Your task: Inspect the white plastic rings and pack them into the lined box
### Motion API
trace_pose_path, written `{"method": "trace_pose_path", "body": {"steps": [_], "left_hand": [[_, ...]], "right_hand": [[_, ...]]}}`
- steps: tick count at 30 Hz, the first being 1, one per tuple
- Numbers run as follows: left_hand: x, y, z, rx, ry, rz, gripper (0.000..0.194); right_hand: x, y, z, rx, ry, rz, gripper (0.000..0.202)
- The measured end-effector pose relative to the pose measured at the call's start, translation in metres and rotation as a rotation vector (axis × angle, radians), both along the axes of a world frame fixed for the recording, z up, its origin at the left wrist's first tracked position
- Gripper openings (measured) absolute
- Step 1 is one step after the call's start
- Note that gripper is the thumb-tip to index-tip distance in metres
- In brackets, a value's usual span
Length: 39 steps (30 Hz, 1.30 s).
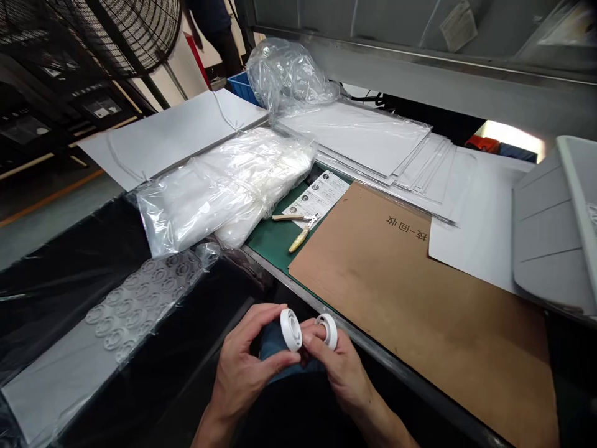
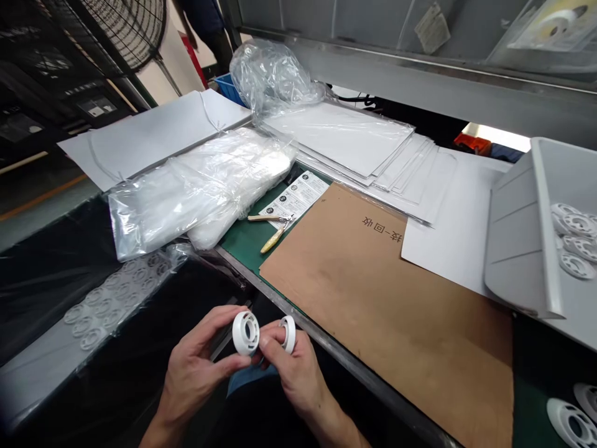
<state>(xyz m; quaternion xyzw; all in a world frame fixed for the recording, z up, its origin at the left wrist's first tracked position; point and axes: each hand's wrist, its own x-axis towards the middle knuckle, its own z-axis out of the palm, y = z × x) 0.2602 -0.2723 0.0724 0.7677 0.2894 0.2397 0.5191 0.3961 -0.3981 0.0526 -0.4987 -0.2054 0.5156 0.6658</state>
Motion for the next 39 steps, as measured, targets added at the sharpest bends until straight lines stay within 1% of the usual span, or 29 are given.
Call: {"method": "trace_pose_path", "body": {"steps": [4, 7, 13, 18, 20, 23, 26, 31, 35, 39], "left_hand": [[0.000, 0.001, 0.002, 0.024, -0.003, 0.023, 0.049], [0.000, 0.002, 0.003, -0.017, 0.000, 0.045, 0.046], [0.000, 0.005, 0.003, -0.244, 0.020, 0.030, 0.047], [-0.004, 0.003, -0.003, -0.464, 0.015, 0.015, 0.053], [-0.005, 0.002, -0.006, -0.525, 0.010, 0.014, 0.055], [-0.006, 0.001, -0.008, -0.578, 0.007, -0.021, 0.056], [-0.005, 0.000, -0.008, -0.571, 0.010, -0.030, 0.055], [-0.005, 0.000, -0.007, -0.462, 0.023, -0.021, 0.047], [-0.006, 0.001, -0.008, -0.419, 0.005, -0.014, 0.045], [-0.006, 0.000, -0.007, -0.440, -0.012, -0.013, 0.049]], "right_hand": [[0.000, -0.001, -0.001, -0.003, 0.014, 0.003, 0.040], [0.000, -0.002, -0.002, -0.002, 0.043, -0.006, 0.037], [-0.002, -0.004, -0.003, 0.027, 0.086, -0.036, 0.032], [-0.002, -0.006, -0.002, 0.049, 0.093, -0.057, 0.027], [-0.002, -0.006, -0.001, 0.059, 0.094, -0.059, 0.026], [-0.002, -0.008, 0.000, 0.072, 0.085, -0.057, 0.024], [-0.002, -0.007, 0.004, 0.056, 0.042, -0.066, 0.017], [-0.003, -0.003, 0.009, -0.026, -0.016, -0.147, 0.014], [-0.004, -0.001, 0.010, -0.070, -0.047, -0.132, 0.006], [-0.006, 0.000, 0.009, -0.068, -0.051, -0.133, 0.011]]}}
